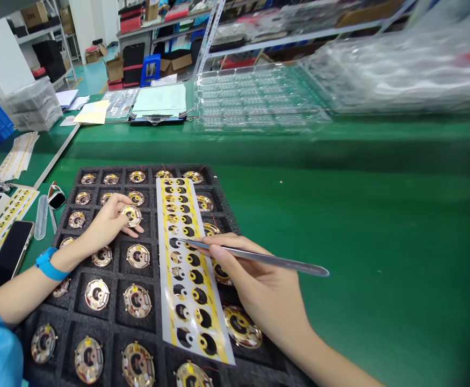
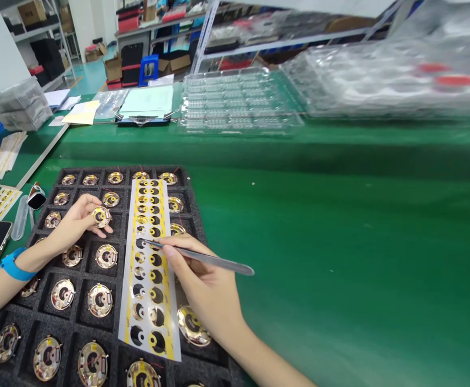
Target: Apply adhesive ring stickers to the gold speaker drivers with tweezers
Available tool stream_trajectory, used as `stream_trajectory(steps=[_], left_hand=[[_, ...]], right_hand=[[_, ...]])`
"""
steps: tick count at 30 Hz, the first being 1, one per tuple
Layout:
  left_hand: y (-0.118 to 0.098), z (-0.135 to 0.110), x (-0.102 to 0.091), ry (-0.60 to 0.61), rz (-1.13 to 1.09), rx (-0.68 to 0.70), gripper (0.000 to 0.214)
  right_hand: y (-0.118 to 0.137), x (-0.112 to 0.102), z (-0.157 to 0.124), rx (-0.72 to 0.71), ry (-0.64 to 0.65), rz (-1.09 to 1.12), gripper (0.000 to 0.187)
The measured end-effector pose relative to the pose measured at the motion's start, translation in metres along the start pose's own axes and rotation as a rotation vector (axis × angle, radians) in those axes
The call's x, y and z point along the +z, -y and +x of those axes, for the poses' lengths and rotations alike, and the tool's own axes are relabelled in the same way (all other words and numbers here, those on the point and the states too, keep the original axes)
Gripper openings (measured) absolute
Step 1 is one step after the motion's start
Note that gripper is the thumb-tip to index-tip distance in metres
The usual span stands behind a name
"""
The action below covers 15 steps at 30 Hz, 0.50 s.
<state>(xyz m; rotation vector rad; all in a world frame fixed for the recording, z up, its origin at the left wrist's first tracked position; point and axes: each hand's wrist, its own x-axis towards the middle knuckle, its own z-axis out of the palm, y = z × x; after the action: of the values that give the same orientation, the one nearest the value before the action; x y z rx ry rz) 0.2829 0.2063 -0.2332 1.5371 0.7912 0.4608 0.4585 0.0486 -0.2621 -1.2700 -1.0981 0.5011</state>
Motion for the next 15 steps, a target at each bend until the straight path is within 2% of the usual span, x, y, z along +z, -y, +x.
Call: stream_trajectory(steps=[3,6,9,12,14,15], left_hand=[[0.003,0.003,-0.005,0.007,0.131,-0.012,0.025],[0.0,-0.001,-0.007,0.105,0.327,0.002,0.032],[-0.006,-0.007,-0.009,0.173,0.604,0.164,0.032],[-0.015,-0.017,-0.005,0.046,0.894,0.389,0.025],[-0.02,-0.023,0.001,-0.025,1.097,0.401,0.021],[-0.023,-0.027,0.005,-0.016,1.194,0.361,0.021]], right_hand=[[0.0,0.0,0.0,0.014,-0.005,-0.008,0.028],[0.0,-0.001,-0.001,0.033,-0.012,0.003,0.029],[-0.001,-0.003,-0.001,0.051,-0.023,0.003,0.03],[0.0,-0.003,-0.001,0.057,-0.025,-0.013,0.03],[0.0,-0.003,-0.002,0.054,-0.029,-0.013,0.03],[0.001,-0.002,-0.002,0.05,-0.031,-0.011,0.03]])
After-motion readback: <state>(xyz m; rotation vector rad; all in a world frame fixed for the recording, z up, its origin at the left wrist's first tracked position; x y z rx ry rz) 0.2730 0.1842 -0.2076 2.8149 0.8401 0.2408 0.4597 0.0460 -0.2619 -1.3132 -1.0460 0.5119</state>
